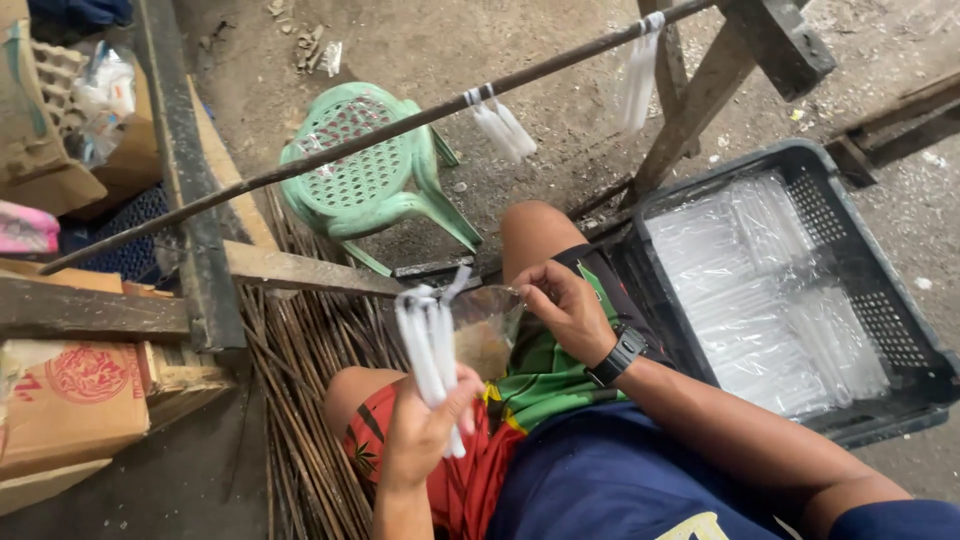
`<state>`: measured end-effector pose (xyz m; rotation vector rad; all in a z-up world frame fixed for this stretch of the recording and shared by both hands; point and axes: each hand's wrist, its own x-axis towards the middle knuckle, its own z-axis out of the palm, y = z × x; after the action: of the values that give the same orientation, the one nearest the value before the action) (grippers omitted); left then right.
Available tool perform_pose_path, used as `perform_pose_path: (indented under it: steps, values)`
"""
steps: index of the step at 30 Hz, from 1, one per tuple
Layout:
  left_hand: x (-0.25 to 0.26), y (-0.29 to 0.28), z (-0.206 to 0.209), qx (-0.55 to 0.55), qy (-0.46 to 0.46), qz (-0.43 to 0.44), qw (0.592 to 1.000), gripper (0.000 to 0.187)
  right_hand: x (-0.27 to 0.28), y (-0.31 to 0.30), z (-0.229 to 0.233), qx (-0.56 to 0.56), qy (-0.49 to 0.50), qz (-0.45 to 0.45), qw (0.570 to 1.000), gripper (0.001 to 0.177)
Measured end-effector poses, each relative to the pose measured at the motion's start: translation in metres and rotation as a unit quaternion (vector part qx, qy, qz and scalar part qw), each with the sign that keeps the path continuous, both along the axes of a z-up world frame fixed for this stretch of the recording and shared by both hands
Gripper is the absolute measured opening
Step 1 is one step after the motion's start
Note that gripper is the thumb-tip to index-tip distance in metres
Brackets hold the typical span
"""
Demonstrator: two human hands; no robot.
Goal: Packaging white candles into plastic sleeves and organizing them in a plastic crate.
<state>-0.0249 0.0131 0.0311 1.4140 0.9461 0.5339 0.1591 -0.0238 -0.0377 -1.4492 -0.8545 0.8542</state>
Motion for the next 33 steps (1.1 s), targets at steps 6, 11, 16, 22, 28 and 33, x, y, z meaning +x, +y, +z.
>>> perform_pose_path:
  steps: [6, 11, 16, 22, 28, 33]
  values:
    - [0.002, -0.016, -0.036, -0.138, 0.048, -0.138, 0.980, 0.014, -0.009, 0.008, -0.001, 0.076, -0.009, 0.008, 0.997, 0.004]
    - [0.006, -0.014, -0.059, -0.203, 0.001, -0.033, 0.979, 0.013, -0.004, 0.007, 0.013, 0.074, -0.138, 0.064, 0.986, 0.012]
    - [0.011, -0.013, -0.036, -0.182, 0.042, -0.067, 0.980, 0.017, -0.007, 0.006, 0.003, 0.038, -0.156, 0.062, 0.985, 0.018]
    - [0.013, -0.011, -0.034, -0.165, 0.154, -0.109, 0.968, 0.014, -0.010, 0.008, 0.001, 0.039, -0.128, 0.028, 0.991, 0.021]
    - [0.004, -0.013, -0.076, -0.331, -0.052, -0.064, 0.940, 0.020, -0.015, 0.003, 0.000, 0.106, -0.252, 0.119, 0.955, 0.016]
    - [0.004, -0.005, -0.090, -0.400, -0.164, -0.047, 0.900, 0.020, -0.025, -0.002, 0.000, 0.155, -0.251, 0.219, 0.930, 0.020]
